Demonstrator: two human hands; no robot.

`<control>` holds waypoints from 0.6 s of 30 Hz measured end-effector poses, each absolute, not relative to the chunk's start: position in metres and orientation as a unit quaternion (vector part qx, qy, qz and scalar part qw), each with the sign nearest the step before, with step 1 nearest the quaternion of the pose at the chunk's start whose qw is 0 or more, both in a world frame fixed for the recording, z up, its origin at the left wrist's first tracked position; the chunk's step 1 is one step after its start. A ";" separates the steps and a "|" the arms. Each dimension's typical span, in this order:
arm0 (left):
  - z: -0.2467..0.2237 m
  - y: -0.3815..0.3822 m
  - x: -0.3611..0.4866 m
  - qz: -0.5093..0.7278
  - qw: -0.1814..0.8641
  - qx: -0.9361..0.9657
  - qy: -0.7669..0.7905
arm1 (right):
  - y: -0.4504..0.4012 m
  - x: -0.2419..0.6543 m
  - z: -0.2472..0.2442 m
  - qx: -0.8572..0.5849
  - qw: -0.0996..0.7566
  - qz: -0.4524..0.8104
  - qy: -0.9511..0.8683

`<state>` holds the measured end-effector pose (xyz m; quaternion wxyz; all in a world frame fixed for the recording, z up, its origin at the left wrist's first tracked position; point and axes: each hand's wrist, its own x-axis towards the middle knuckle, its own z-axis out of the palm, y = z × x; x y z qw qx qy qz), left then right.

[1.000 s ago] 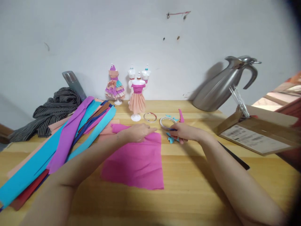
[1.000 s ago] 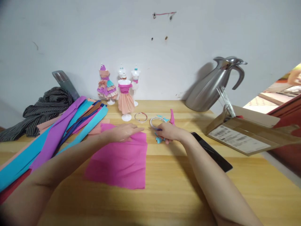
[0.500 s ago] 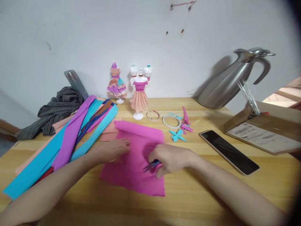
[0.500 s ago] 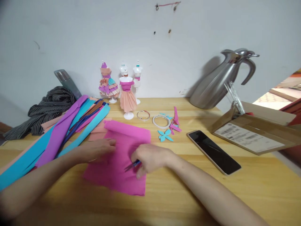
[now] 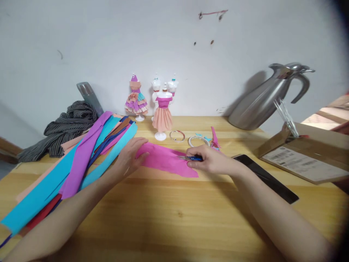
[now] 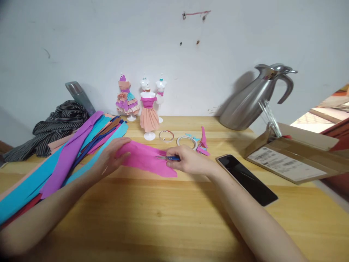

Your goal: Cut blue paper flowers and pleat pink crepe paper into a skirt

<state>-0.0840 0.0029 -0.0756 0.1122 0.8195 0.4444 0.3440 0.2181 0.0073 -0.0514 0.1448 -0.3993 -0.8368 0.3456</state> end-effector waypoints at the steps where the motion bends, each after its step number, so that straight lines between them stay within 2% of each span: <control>1: -0.078 0.005 -0.084 0.338 0.126 0.817 0.449 | 0.010 0.221 -0.052 -0.397 0.150 0.359 -0.831; 6: -0.086 0.020 -0.083 0.308 0.287 0.773 0.474 | 0.024 0.231 -0.059 -0.407 0.178 0.422 -0.790; 12: -0.070 0.044 -0.072 0.303 0.498 0.649 0.488 | 0.028 0.252 -0.047 -0.419 0.182 0.418 -0.786; 15: -0.067 0.058 -0.065 0.359 0.554 0.572 0.486 | 0.019 0.262 -0.029 -0.428 0.197 0.402 -0.785; 18: -0.071 0.070 -0.058 0.435 0.567 0.524 0.464 | 0.002 0.255 -0.018 -0.393 0.129 0.398 -0.819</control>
